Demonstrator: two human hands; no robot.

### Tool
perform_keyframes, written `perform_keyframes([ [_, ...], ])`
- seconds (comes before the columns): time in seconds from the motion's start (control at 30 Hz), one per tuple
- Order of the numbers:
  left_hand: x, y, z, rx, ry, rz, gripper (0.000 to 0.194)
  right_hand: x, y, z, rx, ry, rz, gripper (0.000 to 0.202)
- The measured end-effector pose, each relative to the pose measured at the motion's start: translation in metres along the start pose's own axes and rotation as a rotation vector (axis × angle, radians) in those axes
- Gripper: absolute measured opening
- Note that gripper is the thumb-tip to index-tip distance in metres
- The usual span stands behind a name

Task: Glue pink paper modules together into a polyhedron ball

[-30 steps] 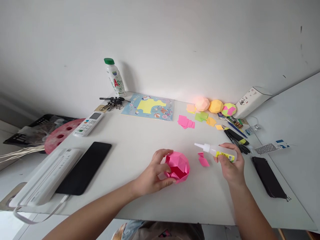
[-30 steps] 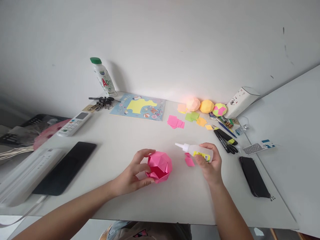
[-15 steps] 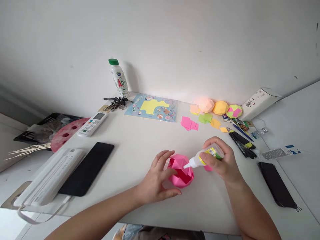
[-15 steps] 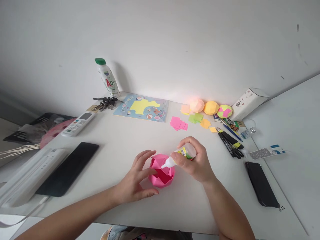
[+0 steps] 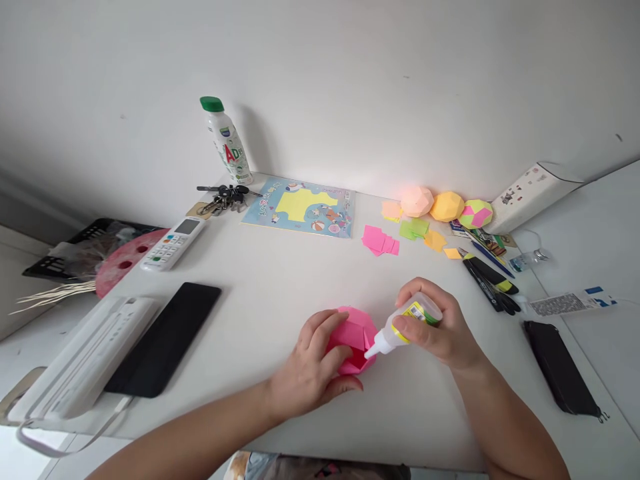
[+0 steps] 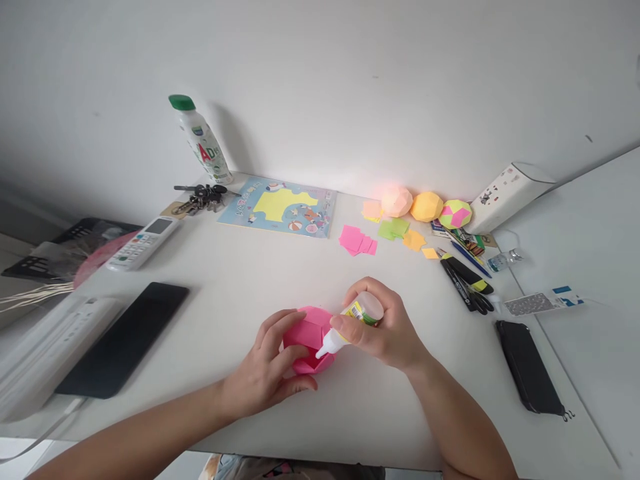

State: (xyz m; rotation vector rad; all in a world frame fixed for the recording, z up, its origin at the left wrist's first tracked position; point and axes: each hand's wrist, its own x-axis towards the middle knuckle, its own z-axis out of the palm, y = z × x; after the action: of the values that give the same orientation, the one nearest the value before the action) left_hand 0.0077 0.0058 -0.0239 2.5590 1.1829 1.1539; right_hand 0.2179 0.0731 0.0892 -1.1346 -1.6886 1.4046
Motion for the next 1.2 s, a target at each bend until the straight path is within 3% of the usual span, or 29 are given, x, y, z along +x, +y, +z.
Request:
perform_keyframes([
  [0.27,0.005,-0.005,-0.005,0.011,-0.041,0.022,0.037,0.001,0.002,0.003,0.000,0.005,0.021,0.029],
  [0.47,0.005,-0.003,-0.010,-0.180,-0.076,-0.032,0.020,0.001,0.001,0.005,0.027,0.033,0.061,0.032],
  [0.67,0.008,-0.003,-0.014,-0.359,-0.055,-0.135,0.023,-0.002,0.004,0.003,0.047,0.025,0.007,0.028],
  [0.87,0.008,-0.002,-0.021,-0.589,-0.209,-0.204,0.004,-0.007,0.008,0.005,0.067,0.001,-0.080,0.025],
  [1.0,0.011,-0.002,-0.026,-0.716,-0.317,-0.245,0.009,-0.011,0.008,0.012,0.100,-0.043,-0.128,0.023],
  [1.2,0.016,-0.003,-0.028,-0.869,-0.320,-0.304,0.003,-0.016,0.008,0.019,0.092,-0.041,-0.202,0.022],
])
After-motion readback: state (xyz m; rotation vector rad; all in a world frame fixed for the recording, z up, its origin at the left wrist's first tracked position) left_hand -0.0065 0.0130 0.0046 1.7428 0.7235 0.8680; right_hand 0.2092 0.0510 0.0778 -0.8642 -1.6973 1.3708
